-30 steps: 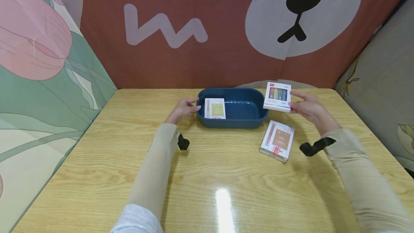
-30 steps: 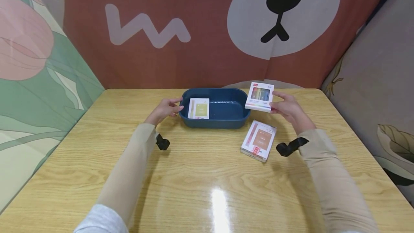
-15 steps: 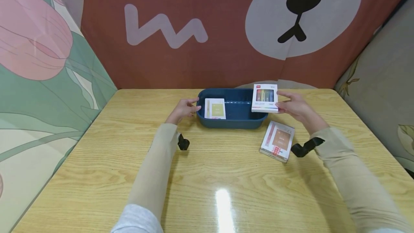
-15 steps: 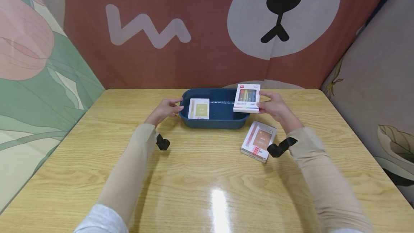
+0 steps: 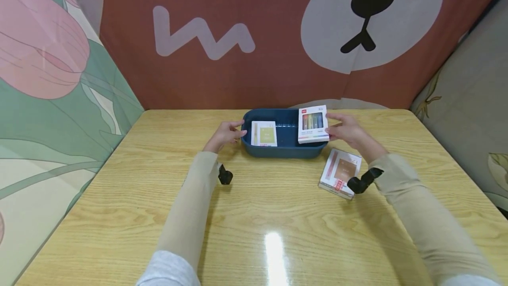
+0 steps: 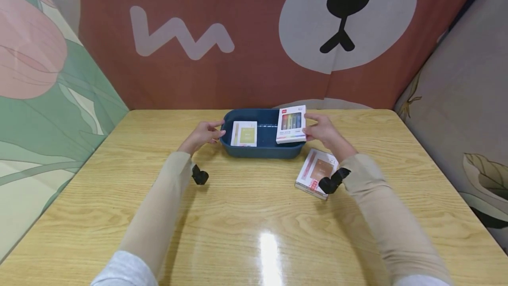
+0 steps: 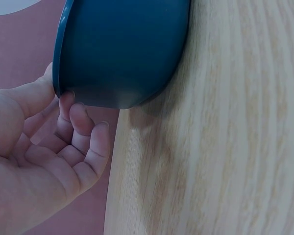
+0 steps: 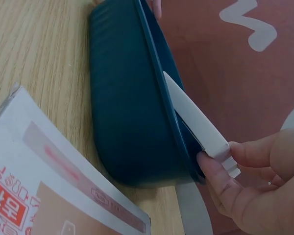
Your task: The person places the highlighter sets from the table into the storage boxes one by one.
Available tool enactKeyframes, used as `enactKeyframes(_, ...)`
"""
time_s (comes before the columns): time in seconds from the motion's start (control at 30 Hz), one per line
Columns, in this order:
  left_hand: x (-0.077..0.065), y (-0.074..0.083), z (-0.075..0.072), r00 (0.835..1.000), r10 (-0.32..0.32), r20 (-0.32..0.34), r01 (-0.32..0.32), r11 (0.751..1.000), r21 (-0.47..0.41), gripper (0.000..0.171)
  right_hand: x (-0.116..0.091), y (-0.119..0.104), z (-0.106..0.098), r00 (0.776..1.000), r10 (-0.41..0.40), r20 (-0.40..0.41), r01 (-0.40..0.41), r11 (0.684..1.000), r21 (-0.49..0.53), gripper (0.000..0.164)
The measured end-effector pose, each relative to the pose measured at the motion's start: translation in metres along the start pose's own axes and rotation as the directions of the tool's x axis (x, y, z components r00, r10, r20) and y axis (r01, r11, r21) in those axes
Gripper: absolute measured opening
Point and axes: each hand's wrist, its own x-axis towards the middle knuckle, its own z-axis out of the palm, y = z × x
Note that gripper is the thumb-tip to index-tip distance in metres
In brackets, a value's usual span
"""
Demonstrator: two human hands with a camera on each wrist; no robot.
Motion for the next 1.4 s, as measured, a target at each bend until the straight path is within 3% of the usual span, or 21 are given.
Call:
enactKeyframes(0.13,0.0,0.0,0.0,1.0,0.006,0.004,-0.006,1.0,-0.013,0.049,0.002,-0.001,0.006,1.0,-0.029,-0.007,0.028,0.999,-0.027,0.056)
enactKeyframes(0.7,0.001,-0.001,-0.001,0.999,0.034,0.012,-0.034,0.999,-0.002,0.047,0.012,-0.006,0.024,0.997,-0.031,-0.067,0.015,0.975,-0.222,0.051)
enactKeyframes(1.03,0.004,-0.005,0.0,0.998,0.058,0.0,-0.058,0.998,0.004,0.047,0.015,-0.007,0.029,0.997,-0.028,-0.068,-0.003,0.909,-0.417,0.046)
enactKeyframes(1.4,0.001,-0.004,0.0,0.999,0.052,0.005,-0.052,0.999,-0.003,0.047,0.017,-0.005,0.031,0.992,-0.115,-0.057,0.066,0.838,-0.541,0.037)
